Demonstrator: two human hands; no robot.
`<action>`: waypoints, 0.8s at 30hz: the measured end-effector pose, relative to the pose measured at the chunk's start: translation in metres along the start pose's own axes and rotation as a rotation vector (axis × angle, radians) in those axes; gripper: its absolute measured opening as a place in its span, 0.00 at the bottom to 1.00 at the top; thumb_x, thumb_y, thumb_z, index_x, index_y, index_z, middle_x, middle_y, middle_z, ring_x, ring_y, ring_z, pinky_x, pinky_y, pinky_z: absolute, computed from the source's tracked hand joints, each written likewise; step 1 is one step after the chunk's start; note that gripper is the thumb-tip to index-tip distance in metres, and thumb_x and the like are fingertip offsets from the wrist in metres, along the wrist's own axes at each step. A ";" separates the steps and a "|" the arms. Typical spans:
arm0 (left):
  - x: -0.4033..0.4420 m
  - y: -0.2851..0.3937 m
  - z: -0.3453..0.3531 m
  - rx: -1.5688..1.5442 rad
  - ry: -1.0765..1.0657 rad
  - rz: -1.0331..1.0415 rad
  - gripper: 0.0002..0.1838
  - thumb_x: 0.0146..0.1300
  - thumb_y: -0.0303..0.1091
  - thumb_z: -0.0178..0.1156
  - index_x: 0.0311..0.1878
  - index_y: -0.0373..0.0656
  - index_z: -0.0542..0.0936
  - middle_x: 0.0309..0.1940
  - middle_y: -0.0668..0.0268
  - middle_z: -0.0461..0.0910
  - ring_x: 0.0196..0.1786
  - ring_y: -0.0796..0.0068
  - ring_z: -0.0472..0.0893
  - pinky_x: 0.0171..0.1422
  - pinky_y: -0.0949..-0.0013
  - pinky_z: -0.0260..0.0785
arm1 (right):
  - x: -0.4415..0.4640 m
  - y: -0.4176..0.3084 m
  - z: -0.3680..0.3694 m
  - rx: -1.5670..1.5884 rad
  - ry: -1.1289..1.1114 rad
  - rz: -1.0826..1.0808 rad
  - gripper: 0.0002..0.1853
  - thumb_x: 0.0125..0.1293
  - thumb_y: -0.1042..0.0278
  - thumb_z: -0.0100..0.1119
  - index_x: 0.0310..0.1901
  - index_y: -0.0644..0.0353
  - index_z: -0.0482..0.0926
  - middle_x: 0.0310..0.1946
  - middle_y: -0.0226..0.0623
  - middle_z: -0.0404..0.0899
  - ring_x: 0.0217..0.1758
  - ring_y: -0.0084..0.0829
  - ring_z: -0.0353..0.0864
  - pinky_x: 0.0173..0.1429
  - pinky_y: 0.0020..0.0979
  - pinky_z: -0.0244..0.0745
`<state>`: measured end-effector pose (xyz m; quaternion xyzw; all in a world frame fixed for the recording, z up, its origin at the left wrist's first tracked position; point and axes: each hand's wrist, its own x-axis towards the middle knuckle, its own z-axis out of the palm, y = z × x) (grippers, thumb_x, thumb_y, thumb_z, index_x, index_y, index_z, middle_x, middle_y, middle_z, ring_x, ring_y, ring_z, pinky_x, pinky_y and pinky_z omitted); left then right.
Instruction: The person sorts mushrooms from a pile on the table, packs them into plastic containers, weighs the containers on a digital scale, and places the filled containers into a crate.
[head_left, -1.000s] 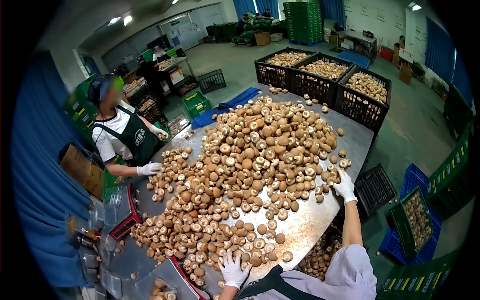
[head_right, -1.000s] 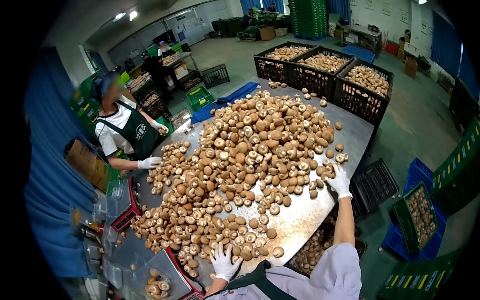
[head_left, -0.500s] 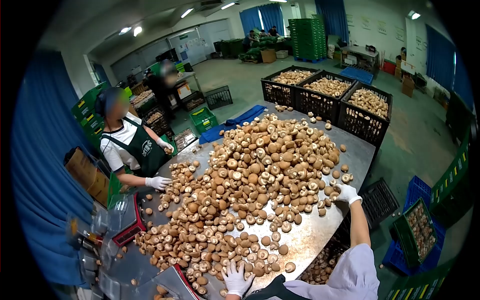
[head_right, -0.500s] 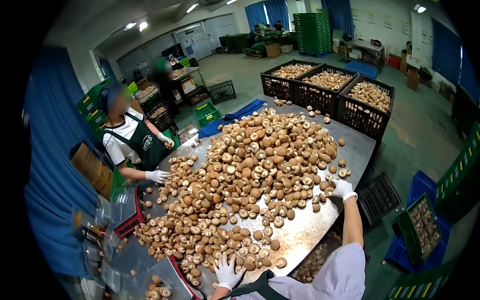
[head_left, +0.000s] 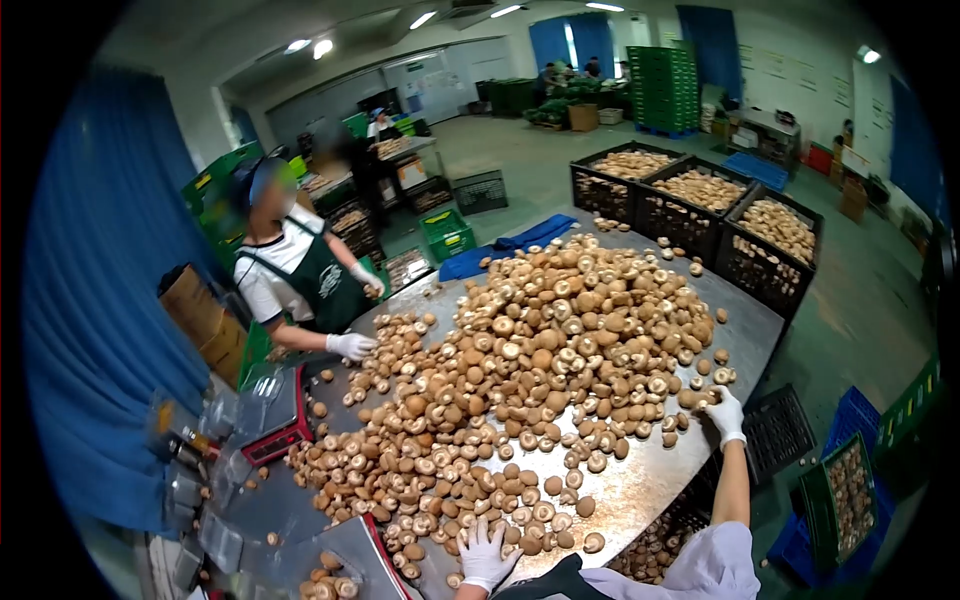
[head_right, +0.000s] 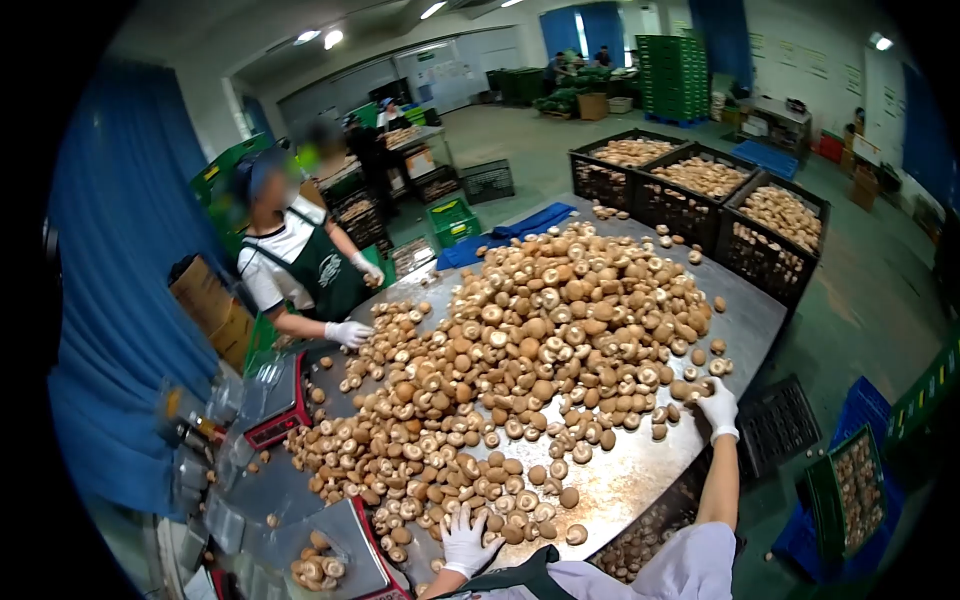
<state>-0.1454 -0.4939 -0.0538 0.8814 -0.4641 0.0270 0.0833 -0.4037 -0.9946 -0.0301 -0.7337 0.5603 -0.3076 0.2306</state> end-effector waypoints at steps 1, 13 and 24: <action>0.000 0.001 0.000 0.018 0.007 -0.004 0.37 0.52 0.66 0.58 0.62 0.56 0.72 0.65 0.53 0.63 0.68 0.53 0.60 0.68 0.37 0.44 | -0.002 -0.006 -0.003 0.084 0.006 0.023 0.21 0.48 0.66 0.65 0.47 0.55 0.78 0.37 0.44 0.83 0.41 0.38 0.83 0.46 0.33 0.76; 0.012 0.022 -0.045 -0.748 0.211 -0.175 0.23 0.57 0.39 0.65 0.54 0.40 0.76 0.58 0.49 0.71 0.61 0.49 0.71 0.63 0.62 0.65 | -0.119 -0.179 0.012 0.497 -0.498 -0.213 0.20 0.51 0.70 0.69 0.49 0.54 0.79 0.45 0.34 0.80 0.46 0.26 0.78 0.50 0.28 0.76; 0.005 0.008 -0.021 -2.446 -0.273 -0.668 0.27 0.71 0.57 0.40 0.63 0.47 0.68 0.57 0.61 0.73 0.59 0.61 0.74 0.62 0.50 0.68 | -0.272 -0.260 0.073 0.124 -0.974 -1.099 0.20 0.58 0.62 0.58 0.54 0.44 0.76 0.48 0.37 0.73 0.50 0.43 0.76 0.47 0.43 0.76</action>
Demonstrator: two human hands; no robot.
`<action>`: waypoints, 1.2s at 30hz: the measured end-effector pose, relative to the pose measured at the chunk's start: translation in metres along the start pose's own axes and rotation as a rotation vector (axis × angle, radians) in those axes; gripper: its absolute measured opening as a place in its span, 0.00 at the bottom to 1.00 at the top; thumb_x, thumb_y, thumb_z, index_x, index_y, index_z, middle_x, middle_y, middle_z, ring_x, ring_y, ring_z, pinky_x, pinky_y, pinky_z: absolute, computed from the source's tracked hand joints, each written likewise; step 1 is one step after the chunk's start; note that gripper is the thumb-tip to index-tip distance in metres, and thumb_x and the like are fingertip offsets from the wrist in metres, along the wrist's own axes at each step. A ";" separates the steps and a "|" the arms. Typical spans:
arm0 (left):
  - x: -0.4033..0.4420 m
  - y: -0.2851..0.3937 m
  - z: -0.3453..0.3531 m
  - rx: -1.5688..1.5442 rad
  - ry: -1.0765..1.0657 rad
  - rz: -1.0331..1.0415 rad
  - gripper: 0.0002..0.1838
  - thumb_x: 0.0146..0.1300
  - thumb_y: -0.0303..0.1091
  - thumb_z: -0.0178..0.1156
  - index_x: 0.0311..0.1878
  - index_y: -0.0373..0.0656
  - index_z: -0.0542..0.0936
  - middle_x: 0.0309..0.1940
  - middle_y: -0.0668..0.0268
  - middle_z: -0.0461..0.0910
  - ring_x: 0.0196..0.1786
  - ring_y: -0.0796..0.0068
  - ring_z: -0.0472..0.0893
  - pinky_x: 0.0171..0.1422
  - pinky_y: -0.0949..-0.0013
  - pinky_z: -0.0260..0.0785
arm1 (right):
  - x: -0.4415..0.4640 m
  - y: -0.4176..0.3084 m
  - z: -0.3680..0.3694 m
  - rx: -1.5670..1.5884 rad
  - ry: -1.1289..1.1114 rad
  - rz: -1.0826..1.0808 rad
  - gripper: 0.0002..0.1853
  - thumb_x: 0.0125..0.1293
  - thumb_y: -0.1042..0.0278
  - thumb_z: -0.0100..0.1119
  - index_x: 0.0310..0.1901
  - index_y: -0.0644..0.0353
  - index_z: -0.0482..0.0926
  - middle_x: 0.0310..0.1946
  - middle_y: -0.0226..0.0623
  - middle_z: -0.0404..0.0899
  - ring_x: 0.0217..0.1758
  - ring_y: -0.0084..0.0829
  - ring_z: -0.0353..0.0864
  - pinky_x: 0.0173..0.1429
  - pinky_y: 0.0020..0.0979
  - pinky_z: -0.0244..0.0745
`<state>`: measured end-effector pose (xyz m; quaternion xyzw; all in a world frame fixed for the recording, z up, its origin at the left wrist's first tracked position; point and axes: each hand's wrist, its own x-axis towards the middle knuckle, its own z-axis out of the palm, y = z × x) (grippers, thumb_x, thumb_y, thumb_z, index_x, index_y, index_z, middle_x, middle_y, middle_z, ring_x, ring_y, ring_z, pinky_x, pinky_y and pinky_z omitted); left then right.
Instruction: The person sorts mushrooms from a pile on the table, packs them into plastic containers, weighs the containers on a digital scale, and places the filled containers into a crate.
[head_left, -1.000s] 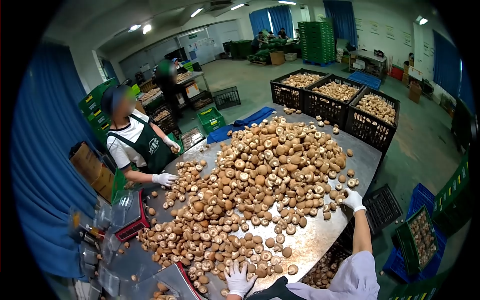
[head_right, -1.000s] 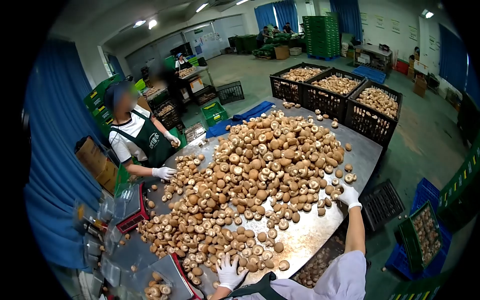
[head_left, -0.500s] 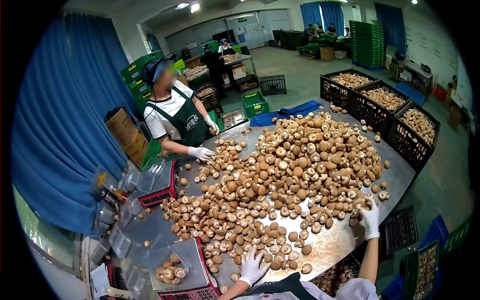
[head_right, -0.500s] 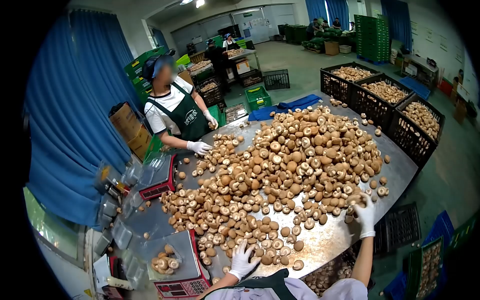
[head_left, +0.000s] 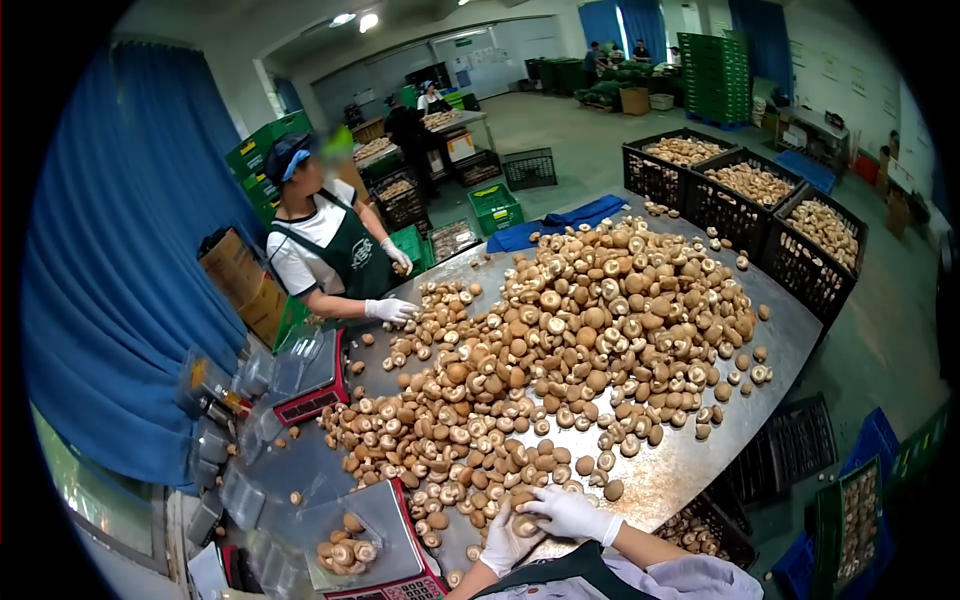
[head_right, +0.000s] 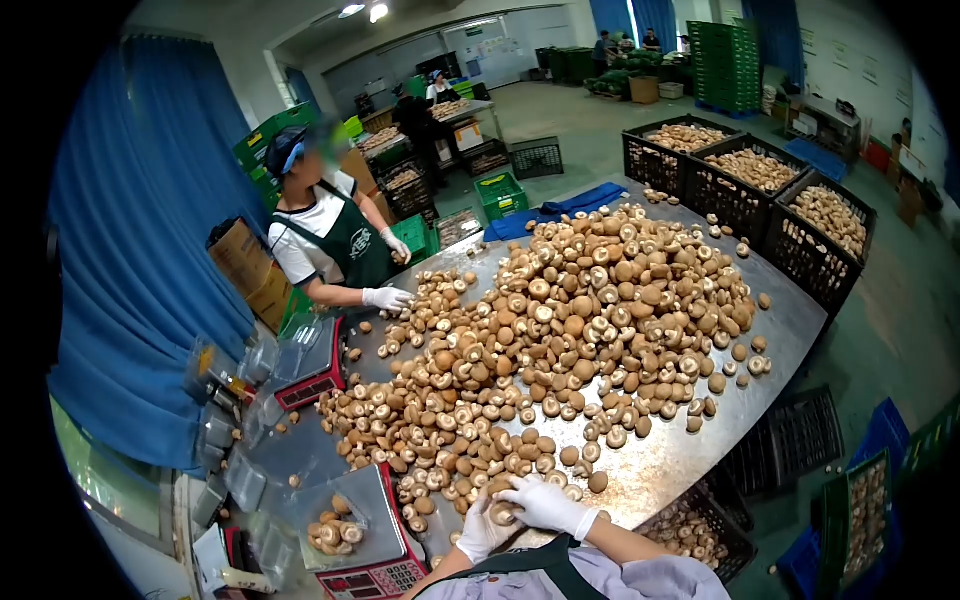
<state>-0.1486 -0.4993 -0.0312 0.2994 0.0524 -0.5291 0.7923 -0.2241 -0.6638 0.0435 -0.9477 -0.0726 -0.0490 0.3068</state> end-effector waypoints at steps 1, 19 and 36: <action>-0.001 0.001 -0.004 -0.025 0.039 0.016 0.26 0.71 0.56 0.42 0.59 0.46 0.71 0.53 0.63 0.76 0.57 0.63 0.75 0.59 0.56 0.71 | 0.000 0.003 0.005 0.059 -0.017 -0.004 0.20 0.58 0.63 0.58 0.54 0.45 0.76 0.48 0.38 0.73 0.49 0.44 0.76 0.47 0.44 0.75; -0.009 0.002 -0.002 0.179 -0.034 -0.136 0.21 0.69 0.42 0.50 0.61 0.41 0.69 0.46 0.56 0.80 0.40 0.66 0.84 0.40 0.64 0.80 | -0.006 -0.001 0.012 0.477 0.225 0.220 0.22 0.67 0.51 0.54 0.58 0.53 0.73 0.45 0.49 0.80 0.47 0.44 0.82 0.50 0.37 0.76; -0.011 0.007 0.006 0.161 0.022 -0.193 0.26 0.70 0.52 0.49 0.62 0.42 0.68 0.48 0.55 0.80 0.41 0.60 0.83 0.44 0.63 0.78 | -0.011 0.005 0.029 0.588 0.321 0.308 0.19 0.71 0.55 0.49 0.55 0.59 0.76 0.44 0.50 0.81 0.46 0.46 0.82 0.47 0.36 0.76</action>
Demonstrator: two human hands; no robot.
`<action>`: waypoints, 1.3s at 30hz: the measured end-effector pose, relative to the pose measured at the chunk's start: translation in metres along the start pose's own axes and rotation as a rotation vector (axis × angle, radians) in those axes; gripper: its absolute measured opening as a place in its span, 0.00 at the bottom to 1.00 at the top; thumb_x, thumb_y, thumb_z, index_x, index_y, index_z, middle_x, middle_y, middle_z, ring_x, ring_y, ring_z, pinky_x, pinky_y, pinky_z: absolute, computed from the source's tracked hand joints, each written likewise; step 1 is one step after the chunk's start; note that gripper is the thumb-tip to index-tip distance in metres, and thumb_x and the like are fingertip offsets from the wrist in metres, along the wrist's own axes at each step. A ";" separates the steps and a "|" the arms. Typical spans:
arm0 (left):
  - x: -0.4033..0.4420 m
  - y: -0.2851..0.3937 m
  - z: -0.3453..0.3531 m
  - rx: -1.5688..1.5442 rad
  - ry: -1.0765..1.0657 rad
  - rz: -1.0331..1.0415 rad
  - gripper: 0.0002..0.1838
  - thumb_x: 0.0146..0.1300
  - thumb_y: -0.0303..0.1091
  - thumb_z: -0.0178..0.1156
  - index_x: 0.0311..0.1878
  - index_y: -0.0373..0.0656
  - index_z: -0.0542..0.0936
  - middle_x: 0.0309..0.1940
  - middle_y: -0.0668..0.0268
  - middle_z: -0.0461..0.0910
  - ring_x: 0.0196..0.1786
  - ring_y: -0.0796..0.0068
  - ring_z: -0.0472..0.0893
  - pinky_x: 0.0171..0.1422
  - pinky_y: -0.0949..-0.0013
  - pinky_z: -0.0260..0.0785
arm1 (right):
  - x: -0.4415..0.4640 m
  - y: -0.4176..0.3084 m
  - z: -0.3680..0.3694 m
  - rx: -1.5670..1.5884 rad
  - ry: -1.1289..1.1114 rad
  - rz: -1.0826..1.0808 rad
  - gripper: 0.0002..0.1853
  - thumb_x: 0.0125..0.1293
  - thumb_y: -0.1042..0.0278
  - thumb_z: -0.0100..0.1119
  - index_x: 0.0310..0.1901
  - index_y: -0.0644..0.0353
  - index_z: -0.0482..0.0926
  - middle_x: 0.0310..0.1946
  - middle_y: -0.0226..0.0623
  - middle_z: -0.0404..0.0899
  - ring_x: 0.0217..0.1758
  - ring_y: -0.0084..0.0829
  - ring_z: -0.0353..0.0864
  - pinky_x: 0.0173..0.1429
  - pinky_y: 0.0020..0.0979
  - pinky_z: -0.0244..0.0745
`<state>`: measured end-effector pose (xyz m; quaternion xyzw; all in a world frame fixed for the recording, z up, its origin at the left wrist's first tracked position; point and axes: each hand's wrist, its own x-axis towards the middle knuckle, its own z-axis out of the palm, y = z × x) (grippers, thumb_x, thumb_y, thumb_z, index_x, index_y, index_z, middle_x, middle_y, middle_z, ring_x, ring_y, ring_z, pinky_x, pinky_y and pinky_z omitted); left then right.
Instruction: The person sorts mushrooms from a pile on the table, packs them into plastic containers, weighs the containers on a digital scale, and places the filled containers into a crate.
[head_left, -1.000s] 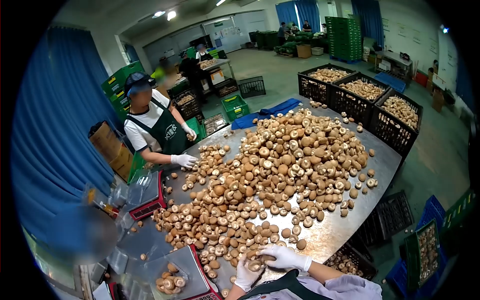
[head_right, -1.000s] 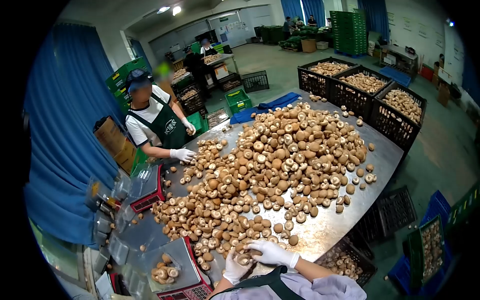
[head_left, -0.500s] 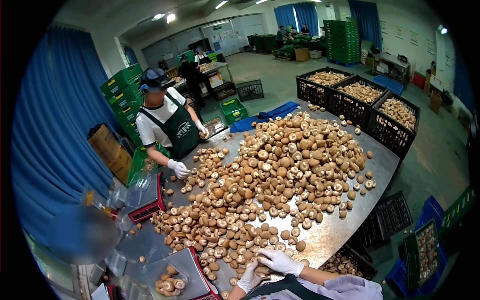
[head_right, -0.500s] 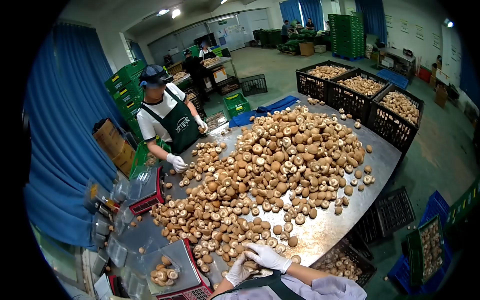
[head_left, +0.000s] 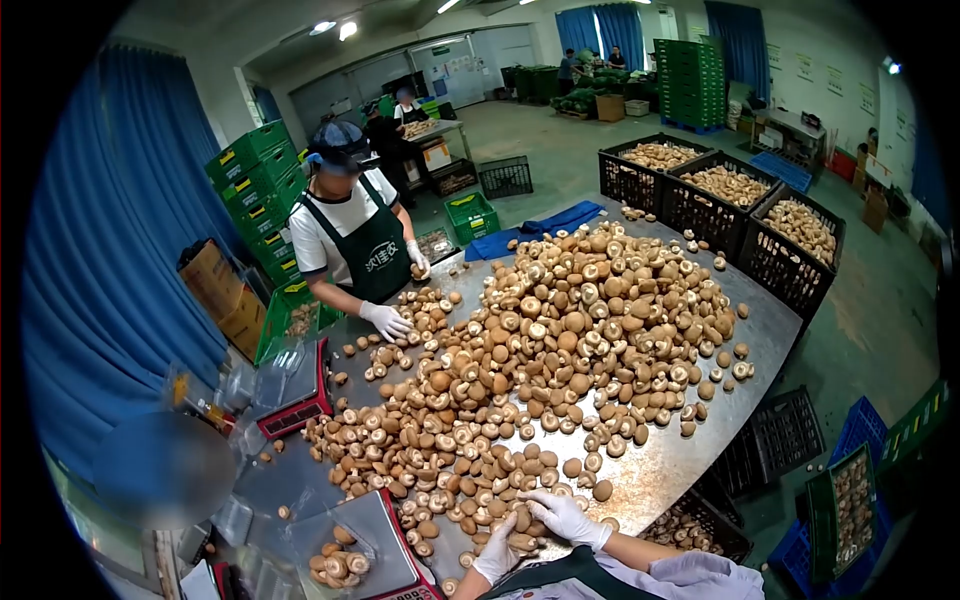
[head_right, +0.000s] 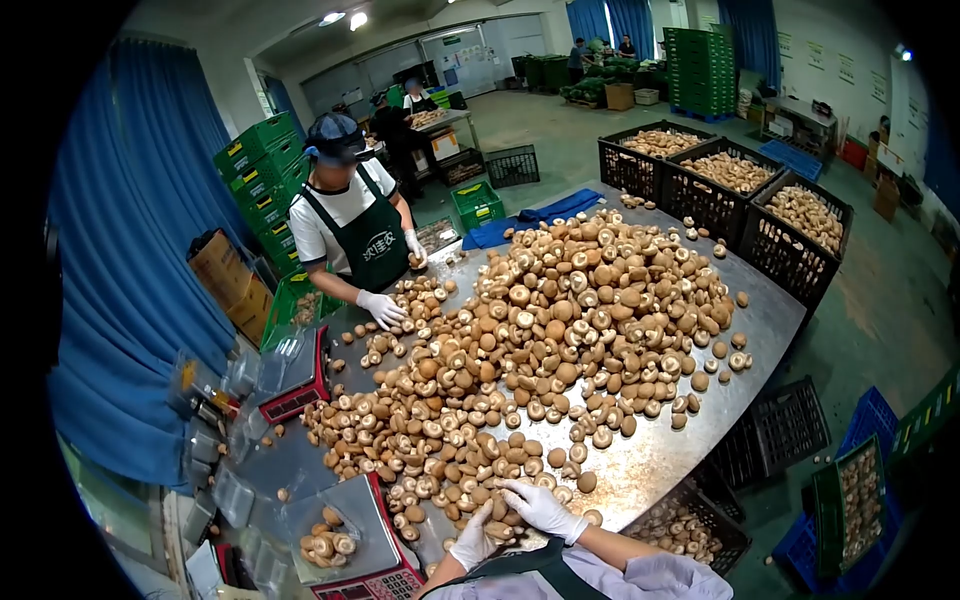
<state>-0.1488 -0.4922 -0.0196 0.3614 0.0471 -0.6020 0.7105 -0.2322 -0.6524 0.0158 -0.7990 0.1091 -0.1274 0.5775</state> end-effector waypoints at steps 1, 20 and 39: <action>0.000 0.000 -0.001 -0.002 0.001 0.000 0.26 0.70 0.52 0.49 0.62 0.42 0.68 0.48 0.55 0.80 0.41 0.60 0.83 0.44 0.63 0.78 | 0.000 0.002 0.001 0.000 -0.002 0.001 0.19 0.71 0.55 0.49 0.55 0.59 0.76 0.44 0.50 0.81 0.46 0.46 0.82 0.47 0.36 0.76; 0.003 -0.003 -0.016 0.022 -0.044 -0.029 0.27 0.70 0.54 0.46 0.61 0.43 0.69 0.48 0.54 0.80 0.43 0.58 0.83 0.47 0.59 0.78 | -0.002 0.003 0.005 -0.060 0.014 -0.098 0.15 0.69 0.60 0.51 0.51 0.59 0.77 0.40 0.48 0.81 0.43 0.46 0.82 0.46 0.35 0.76; 0.003 -0.003 -0.010 0.025 0.002 -0.019 0.28 0.69 0.56 0.47 0.60 0.41 0.70 0.46 0.54 0.81 0.41 0.60 0.84 0.42 0.63 0.79 | -0.001 0.010 0.007 -0.066 0.018 -0.148 0.14 0.69 0.62 0.52 0.50 0.59 0.78 0.39 0.48 0.81 0.42 0.44 0.82 0.45 0.36 0.76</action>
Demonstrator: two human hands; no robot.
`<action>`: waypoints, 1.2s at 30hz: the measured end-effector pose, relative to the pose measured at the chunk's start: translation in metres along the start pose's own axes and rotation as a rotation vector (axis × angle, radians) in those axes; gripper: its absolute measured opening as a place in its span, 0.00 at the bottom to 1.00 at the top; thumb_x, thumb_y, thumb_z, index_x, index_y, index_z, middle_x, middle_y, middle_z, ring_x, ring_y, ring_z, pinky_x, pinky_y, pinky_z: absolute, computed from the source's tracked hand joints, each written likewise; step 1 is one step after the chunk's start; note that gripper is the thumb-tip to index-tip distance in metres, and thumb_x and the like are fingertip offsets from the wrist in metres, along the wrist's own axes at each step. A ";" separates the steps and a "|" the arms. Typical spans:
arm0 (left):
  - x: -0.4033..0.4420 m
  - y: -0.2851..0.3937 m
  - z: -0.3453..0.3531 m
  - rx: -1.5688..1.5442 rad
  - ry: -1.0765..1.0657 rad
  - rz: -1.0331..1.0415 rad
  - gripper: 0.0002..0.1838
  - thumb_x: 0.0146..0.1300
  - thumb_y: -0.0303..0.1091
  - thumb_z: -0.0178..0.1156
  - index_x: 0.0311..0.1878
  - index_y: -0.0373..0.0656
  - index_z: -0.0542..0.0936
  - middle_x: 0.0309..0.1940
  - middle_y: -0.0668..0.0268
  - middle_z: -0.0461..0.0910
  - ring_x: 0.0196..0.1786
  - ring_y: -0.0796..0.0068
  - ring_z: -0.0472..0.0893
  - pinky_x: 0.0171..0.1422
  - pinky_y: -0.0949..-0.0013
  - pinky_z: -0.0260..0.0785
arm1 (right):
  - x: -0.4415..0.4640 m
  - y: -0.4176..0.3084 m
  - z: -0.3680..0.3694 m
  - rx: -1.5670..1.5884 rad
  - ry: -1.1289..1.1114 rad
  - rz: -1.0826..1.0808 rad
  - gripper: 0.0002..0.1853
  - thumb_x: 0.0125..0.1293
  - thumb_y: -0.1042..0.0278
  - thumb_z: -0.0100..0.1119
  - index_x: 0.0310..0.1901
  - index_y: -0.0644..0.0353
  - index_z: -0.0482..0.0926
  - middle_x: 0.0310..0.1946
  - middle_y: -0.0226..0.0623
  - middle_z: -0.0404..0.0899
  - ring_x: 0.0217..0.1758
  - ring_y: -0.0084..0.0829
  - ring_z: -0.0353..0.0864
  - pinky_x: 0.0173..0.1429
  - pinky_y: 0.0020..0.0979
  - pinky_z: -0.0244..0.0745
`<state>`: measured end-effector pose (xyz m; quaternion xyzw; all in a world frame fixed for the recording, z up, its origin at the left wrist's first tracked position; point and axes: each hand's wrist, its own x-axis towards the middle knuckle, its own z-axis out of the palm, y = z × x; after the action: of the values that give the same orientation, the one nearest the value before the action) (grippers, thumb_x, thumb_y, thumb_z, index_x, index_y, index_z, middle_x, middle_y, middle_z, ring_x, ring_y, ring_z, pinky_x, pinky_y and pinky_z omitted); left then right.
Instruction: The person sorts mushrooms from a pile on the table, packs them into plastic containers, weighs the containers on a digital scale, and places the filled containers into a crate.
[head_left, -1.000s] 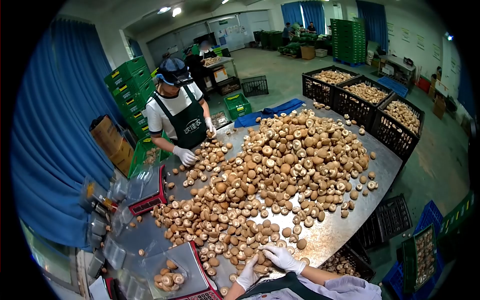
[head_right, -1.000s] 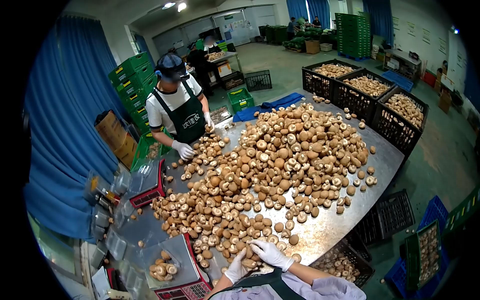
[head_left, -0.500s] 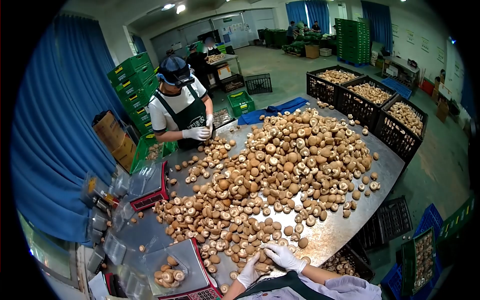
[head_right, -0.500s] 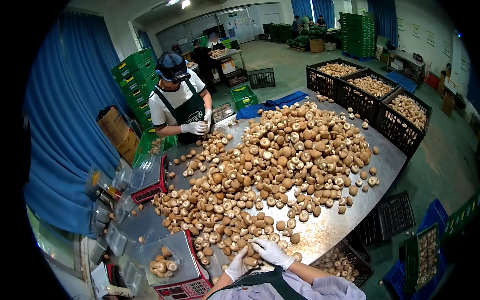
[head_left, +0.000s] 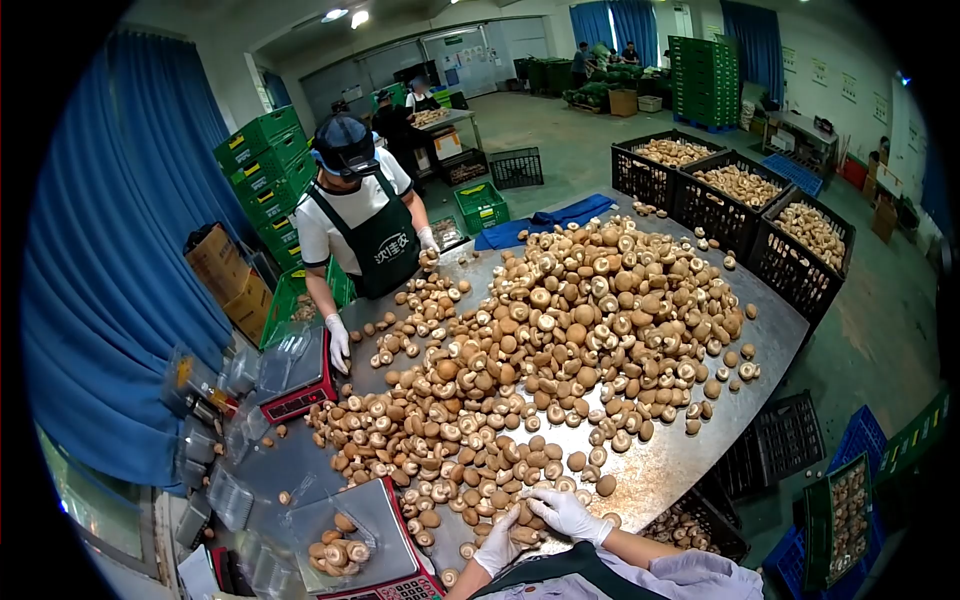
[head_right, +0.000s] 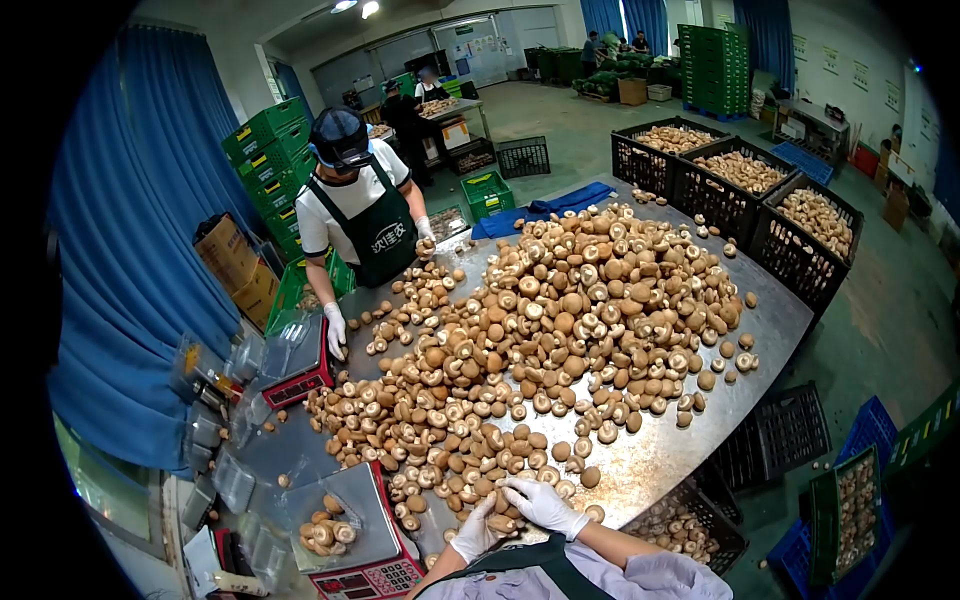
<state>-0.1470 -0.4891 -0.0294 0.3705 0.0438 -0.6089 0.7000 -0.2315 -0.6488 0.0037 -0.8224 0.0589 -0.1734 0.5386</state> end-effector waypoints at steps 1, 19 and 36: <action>0.001 0.000 -0.002 0.000 0.001 -0.001 0.28 0.69 0.56 0.47 0.60 0.41 0.70 0.46 0.54 0.81 0.41 0.60 0.84 0.42 0.63 0.79 | 0.000 0.000 0.000 0.001 0.000 0.000 0.14 0.69 0.62 0.52 0.50 0.59 0.78 0.39 0.48 0.81 0.42 0.44 0.82 0.45 0.36 0.76; -0.006 0.004 0.009 0.023 0.053 -0.013 0.27 0.67 0.56 0.51 0.59 0.45 0.72 0.44 0.59 0.82 0.38 0.64 0.83 0.38 0.65 0.78 | 0.000 0.003 0.001 0.010 -0.052 0.047 0.14 0.69 0.62 0.52 0.51 0.56 0.79 0.40 0.47 0.82 0.44 0.42 0.83 0.47 0.34 0.76; -0.004 0.002 0.002 0.033 0.062 -0.007 0.26 0.68 0.55 0.51 0.59 0.46 0.71 0.48 0.61 0.80 0.46 0.64 0.82 0.45 0.61 0.78 | 0.001 -0.002 -0.003 -0.002 -0.094 0.069 0.14 0.69 0.61 0.52 0.51 0.58 0.79 0.40 0.48 0.82 0.44 0.42 0.83 0.47 0.33 0.76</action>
<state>-0.1471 -0.4870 -0.0246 0.4005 0.0570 -0.6003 0.6899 -0.2313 -0.6505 0.0072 -0.8277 0.0622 -0.1160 0.5456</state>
